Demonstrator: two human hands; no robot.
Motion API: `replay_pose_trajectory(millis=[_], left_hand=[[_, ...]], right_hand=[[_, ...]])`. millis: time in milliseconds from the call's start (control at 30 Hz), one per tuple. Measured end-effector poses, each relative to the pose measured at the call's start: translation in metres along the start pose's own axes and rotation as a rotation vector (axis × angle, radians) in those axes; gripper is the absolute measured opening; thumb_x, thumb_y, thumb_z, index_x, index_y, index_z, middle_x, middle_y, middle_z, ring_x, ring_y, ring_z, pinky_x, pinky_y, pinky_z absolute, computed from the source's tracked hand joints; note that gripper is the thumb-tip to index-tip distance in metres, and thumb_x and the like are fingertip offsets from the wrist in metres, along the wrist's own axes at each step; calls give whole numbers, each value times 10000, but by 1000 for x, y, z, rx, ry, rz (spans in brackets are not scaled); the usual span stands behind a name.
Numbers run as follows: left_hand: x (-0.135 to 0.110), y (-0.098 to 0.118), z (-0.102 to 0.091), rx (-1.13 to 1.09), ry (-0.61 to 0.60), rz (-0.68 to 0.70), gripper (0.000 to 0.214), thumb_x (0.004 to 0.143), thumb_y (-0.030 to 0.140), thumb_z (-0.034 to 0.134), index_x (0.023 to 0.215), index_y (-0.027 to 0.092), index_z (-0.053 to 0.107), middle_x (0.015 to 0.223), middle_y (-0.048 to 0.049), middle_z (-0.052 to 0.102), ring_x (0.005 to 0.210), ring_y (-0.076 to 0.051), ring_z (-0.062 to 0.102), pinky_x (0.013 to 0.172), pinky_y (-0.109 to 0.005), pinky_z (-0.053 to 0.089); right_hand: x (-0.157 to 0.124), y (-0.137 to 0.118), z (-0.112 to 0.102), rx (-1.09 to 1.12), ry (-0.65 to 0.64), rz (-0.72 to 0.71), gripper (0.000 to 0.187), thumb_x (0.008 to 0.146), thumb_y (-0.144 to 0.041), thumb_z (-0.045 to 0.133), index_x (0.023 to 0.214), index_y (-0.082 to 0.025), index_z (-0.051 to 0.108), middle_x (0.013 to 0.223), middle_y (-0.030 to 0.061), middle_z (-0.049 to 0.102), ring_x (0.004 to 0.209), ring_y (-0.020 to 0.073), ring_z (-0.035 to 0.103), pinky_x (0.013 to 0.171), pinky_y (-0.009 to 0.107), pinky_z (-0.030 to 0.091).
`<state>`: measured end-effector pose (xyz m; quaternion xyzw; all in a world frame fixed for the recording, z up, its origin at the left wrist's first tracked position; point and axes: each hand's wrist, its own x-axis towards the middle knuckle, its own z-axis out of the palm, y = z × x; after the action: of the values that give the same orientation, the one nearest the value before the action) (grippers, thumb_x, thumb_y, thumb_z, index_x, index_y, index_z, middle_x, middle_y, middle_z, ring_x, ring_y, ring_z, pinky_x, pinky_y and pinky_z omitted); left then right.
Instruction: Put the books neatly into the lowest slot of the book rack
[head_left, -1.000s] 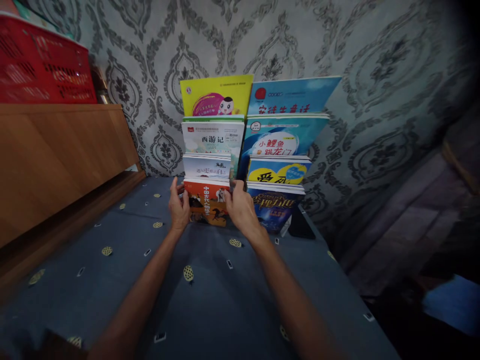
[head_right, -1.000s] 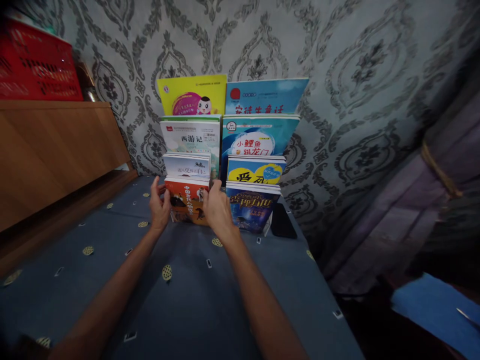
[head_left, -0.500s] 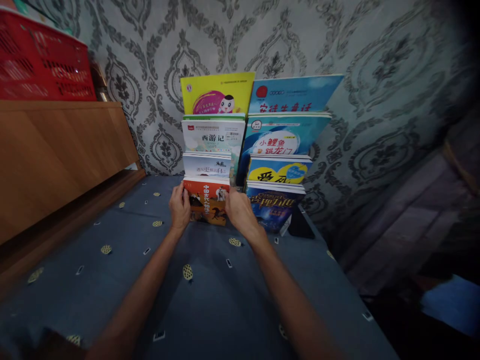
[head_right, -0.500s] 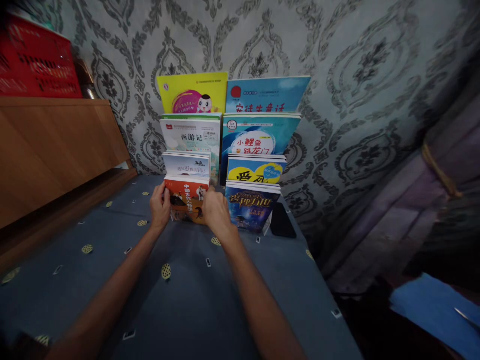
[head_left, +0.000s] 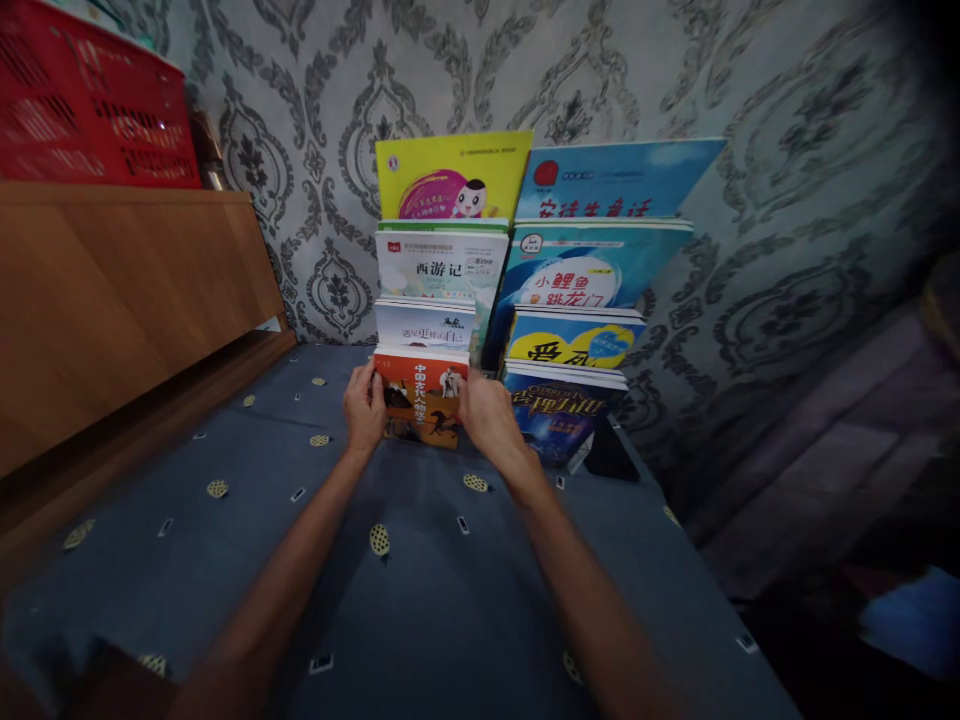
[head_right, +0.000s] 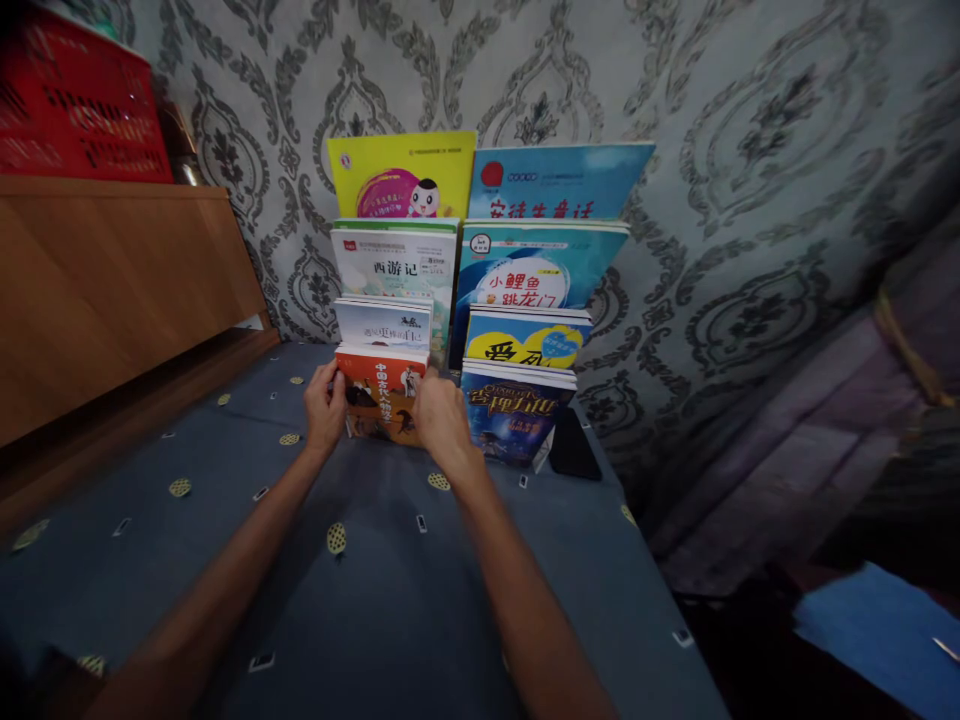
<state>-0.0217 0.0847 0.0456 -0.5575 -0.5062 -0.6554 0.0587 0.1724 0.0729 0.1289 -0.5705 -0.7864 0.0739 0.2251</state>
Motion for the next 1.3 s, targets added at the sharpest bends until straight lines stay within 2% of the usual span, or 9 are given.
replay_pose_trajectory(millis=[200,400,600,700,1000,1200,1300], left_hand=[[1,1,-1,5,0,-7,396,1012,426,431,1178,186,699,1022,-106,685,972,-232,630,904,-374,509],[7,-9,-12,-57,-87,3,350,969,356,490,1194,197,705,1096,-109,704,1038,-239,639,955,-390,512],[14,-23,-26,-127,-256,-52,369,887,320,543,1182,188,722,1044,-96,698,976,-228,650,783,-327,549],[16,-26,-31,-129,-308,-43,379,856,325,571,1175,192,727,1006,-83,693,955,-223,647,781,-323,552],[12,-25,-33,-153,-322,-80,387,845,378,618,1163,185,726,967,-72,673,938,-219,636,767,-318,569],[11,-27,-33,-167,-322,-111,374,848,364,620,1156,182,727,961,-63,662,955,-213,627,733,-283,572],[11,-27,-34,-171,-332,-93,368,856,377,626,1155,189,730,959,-63,647,944,-206,623,706,-269,573]], right_hand=[[0,0,1,1,15,4,381,1042,-233,337,1192,-50,636,988,248,747,871,280,721,746,341,462],[-2,5,0,-16,-2,-27,357,1027,-204,354,1180,-75,649,1007,232,752,913,291,718,771,356,473],[-4,10,6,-64,-118,-11,313,1021,-216,407,1150,-110,671,1077,211,753,1051,300,709,831,328,476],[-4,12,8,-49,-140,-13,299,1021,-218,417,1178,-112,648,1123,214,745,1095,299,697,851,320,473],[-14,10,10,-19,-163,70,319,1022,-206,422,1308,-70,460,1150,223,732,1040,315,709,815,337,478],[-31,13,24,-85,-280,82,301,1044,-239,379,1244,-111,562,1193,206,720,1142,304,687,865,332,482],[-35,10,32,-78,-293,125,315,1037,-240,386,1257,-108,568,1207,210,715,1147,298,688,872,332,491]])
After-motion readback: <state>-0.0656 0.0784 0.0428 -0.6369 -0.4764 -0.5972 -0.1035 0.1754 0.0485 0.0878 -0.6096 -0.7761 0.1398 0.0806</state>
